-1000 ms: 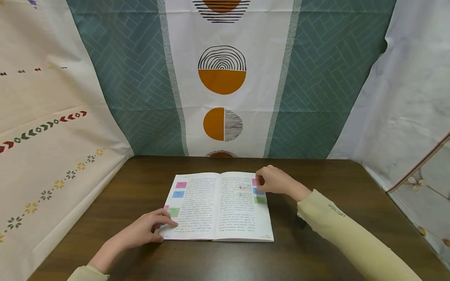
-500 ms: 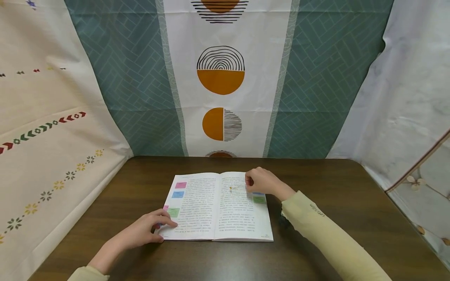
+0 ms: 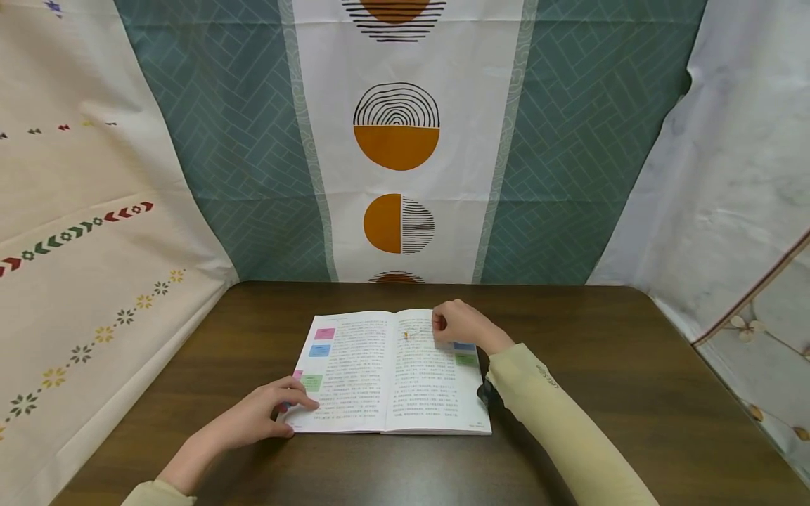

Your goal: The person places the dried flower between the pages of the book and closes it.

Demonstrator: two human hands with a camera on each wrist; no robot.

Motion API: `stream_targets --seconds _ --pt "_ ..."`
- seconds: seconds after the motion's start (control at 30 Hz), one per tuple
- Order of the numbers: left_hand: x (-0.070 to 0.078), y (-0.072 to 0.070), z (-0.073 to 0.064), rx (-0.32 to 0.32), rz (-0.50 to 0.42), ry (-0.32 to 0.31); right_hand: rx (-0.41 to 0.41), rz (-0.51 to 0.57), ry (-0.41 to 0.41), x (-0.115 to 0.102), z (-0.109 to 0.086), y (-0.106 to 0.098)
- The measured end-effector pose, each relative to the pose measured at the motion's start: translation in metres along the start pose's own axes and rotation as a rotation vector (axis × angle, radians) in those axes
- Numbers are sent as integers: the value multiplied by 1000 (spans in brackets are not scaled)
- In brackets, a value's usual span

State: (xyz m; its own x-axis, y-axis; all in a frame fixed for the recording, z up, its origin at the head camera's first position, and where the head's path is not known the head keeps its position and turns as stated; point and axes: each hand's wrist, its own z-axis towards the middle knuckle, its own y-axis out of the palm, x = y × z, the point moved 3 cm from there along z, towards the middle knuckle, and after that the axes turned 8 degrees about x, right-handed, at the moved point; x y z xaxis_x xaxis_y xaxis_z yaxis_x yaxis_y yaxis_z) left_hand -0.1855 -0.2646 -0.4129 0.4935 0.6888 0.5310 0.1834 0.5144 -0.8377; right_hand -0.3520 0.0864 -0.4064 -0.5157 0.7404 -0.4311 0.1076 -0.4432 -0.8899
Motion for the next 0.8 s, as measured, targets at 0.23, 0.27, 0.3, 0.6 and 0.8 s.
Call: stream_targets --seconds 0.23,0.27,0.3,0.6,0.8 --pt "-1 1 -1 2 -6 -7 -48 -19 31 3 0 10" --pt "-1 1 -1 2 -6 -6 -55 -25 38 3 0 11" --pt "-1 1 -1 3 -6 -5 -59 -29 43 2 0 11" --pt "-2 1 -1 -3 0 0 -87 -30 64 -2 -1 9" --pt "-2 0 -1 -6 -5 0 -71 -47 57 -3 -1 8"
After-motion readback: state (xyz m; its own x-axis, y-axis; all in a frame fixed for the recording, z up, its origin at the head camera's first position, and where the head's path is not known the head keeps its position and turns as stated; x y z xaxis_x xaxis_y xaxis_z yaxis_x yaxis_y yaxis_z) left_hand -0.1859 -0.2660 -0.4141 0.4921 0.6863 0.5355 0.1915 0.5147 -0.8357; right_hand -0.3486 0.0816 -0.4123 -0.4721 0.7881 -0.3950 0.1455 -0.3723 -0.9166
